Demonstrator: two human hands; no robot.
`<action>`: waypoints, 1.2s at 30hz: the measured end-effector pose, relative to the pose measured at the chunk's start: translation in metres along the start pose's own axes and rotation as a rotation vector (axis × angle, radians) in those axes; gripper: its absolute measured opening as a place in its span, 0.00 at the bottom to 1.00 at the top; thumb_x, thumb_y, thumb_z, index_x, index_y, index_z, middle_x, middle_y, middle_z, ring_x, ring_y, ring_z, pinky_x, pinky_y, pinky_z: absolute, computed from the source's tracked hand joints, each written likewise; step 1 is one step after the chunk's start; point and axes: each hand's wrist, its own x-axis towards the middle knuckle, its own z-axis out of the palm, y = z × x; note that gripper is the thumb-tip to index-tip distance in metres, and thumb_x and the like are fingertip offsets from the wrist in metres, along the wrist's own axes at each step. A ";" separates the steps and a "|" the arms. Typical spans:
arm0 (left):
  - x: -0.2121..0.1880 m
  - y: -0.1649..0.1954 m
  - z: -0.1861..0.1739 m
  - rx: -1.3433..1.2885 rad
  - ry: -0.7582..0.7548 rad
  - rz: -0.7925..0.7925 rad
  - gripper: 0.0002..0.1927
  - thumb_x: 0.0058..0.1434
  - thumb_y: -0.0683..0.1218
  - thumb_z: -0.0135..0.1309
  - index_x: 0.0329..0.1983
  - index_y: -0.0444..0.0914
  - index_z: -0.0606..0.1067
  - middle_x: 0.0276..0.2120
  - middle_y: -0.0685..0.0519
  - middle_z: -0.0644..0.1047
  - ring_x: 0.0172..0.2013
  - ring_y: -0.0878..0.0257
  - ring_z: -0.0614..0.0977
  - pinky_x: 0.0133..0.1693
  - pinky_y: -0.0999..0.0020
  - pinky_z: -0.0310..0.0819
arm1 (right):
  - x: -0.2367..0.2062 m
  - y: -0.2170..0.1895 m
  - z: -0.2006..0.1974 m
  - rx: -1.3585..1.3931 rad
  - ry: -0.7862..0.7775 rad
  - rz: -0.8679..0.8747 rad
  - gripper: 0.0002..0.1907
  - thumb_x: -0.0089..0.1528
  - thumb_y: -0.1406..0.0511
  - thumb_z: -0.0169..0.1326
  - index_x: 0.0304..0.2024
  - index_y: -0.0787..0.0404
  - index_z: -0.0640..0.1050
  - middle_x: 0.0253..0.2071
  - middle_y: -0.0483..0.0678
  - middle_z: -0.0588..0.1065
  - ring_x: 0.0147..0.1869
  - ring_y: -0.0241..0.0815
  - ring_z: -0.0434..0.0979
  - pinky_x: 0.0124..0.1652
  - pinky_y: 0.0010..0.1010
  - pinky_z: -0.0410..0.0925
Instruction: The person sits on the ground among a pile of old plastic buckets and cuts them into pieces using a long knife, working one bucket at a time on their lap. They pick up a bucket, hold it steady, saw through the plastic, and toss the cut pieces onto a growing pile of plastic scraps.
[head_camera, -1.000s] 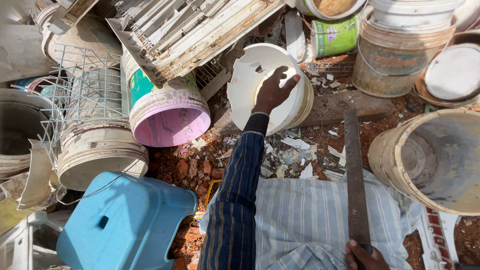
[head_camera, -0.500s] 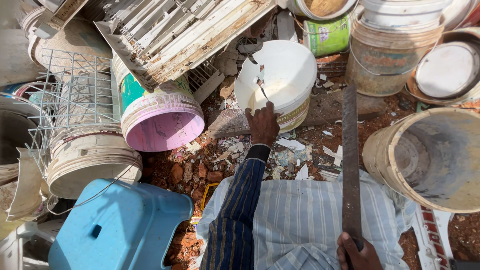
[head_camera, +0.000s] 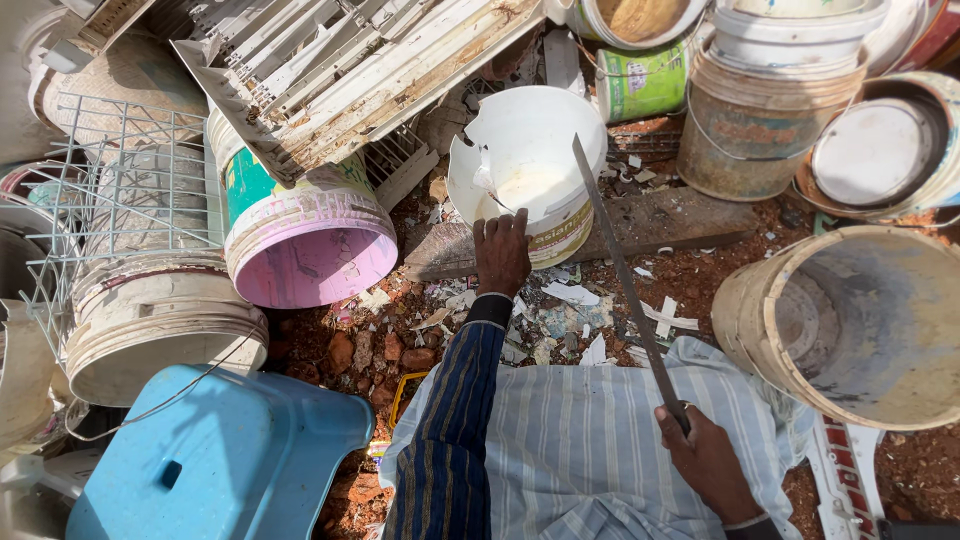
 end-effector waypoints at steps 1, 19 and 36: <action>-0.003 -0.006 -0.001 -0.026 0.015 -0.004 0.19 0.57 0.48 0.60 0.50 0.39 0.73 0.37 0.49 0.76 0.44 0.53 0.76 0.52 0.54 0.62 | 0.000 -0.004 -0.001 0.007 -0.002 0.003 0.27 0.65 0.47 0.49 0.35 0.65 0.77 0.19 0.49 0.76 0.22 0.40 0.74 0.28 0.35 0.68; -0.014 -0.015 0.010 -0.015 -0.036 -0.003 0.09 0.60 0.46 0.59 0.37 0.40 0.70 0.34 0.50 0.72 0.43 0.52 0.73 0.53 0.55 0.62 | 0.035 -0.030 0.010 -0.200 0.301 -0.249 0.20 0.69 0.54 0.48 0.37 0.66 0.76 0.24 0.53 0.76 0.29 0.47 0.79 0.32 0.41 0.70; 0.024 -0.021 0.041 -0.009 -0.256 -0.312 0.14 0.70 0.54 0.51 0.34 0.40 0.73 0.26 0.47 0.80 0.29 0.49 0.84 0.34 0.52 0.74 | 0.111 0.019 0.085 -0.013 0.029 0.086 0.27 0.66 0.48 0.52 0.30 0.66 0.72 0.21 0.56 0.73 0.25 0.54 0.73 0.29 0.47 0.65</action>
